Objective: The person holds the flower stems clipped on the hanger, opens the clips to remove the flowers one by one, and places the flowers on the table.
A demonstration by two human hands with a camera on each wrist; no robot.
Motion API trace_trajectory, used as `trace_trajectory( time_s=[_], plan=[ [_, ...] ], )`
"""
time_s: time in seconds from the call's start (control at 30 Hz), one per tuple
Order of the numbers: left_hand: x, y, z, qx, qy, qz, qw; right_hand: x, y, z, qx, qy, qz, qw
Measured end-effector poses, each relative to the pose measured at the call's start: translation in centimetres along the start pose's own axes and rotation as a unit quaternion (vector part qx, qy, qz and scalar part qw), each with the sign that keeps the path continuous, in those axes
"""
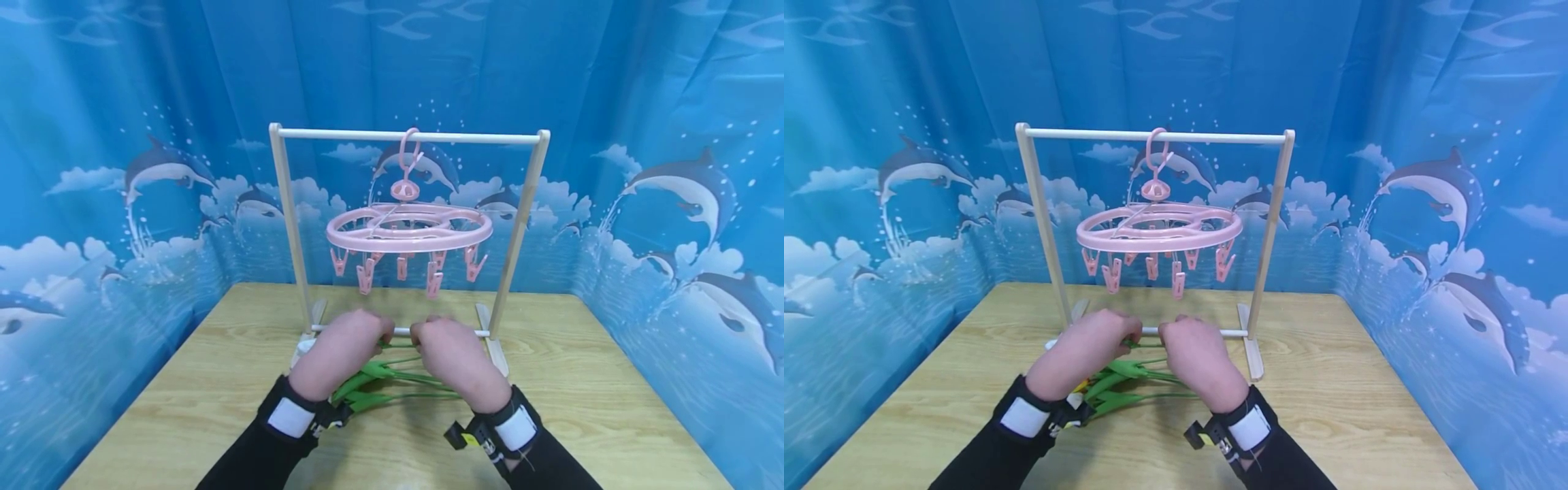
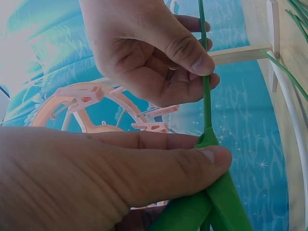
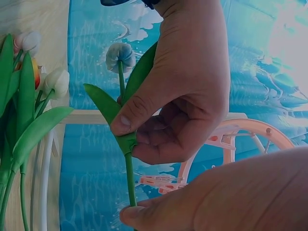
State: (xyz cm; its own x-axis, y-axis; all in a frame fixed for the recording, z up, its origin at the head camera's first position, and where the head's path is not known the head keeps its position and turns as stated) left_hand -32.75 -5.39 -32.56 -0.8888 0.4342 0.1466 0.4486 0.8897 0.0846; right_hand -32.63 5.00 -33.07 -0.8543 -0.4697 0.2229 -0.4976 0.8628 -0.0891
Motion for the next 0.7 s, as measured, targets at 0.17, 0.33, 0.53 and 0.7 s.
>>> trace_trajectory(
  time_s=[0.17, 0.33, 0.53, 0.7],
  plan=[
    [-0.06, -0.07, 0.21, -0.004, -0.009, -0.001, 1.0000, -0.08, -0.29, 0.08, 0.001, -0.001, -0.004, 1.000],
    [-0.05, 0.03, 0.37, -0.005, -0.016, -0.002, 0.9999, -0.10, -0.46, 0.11, -0.007, -0.002, -0.013, 1.000],
    [0.02, 0.13, 0.57, -0.001, -0.017, -0.002, 0.9998, -0.18, -0.57, 0.18, -0.002, -0.012, -0.010, 1.000],
    [0.09, 0.10, 0.90, -0.008, -0.023, -0.002, 0.9997, -0.20, -0.59, 0.52, -0.006, -0.020, -0.013, 1.000]
  ],
)
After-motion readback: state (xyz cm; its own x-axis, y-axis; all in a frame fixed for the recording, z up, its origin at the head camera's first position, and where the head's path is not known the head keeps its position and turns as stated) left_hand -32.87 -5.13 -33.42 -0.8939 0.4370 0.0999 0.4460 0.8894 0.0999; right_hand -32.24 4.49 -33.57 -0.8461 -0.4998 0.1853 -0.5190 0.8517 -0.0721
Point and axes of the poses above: each hand's wrist, its own x-axis towards the middle knuckle, its own z-axis out of the palm, y = z × x, the point moved 10 cm from there along x, towards the middle knuckle, and after that the axes turned 2 degrees about -z, right-handed, at the moved point
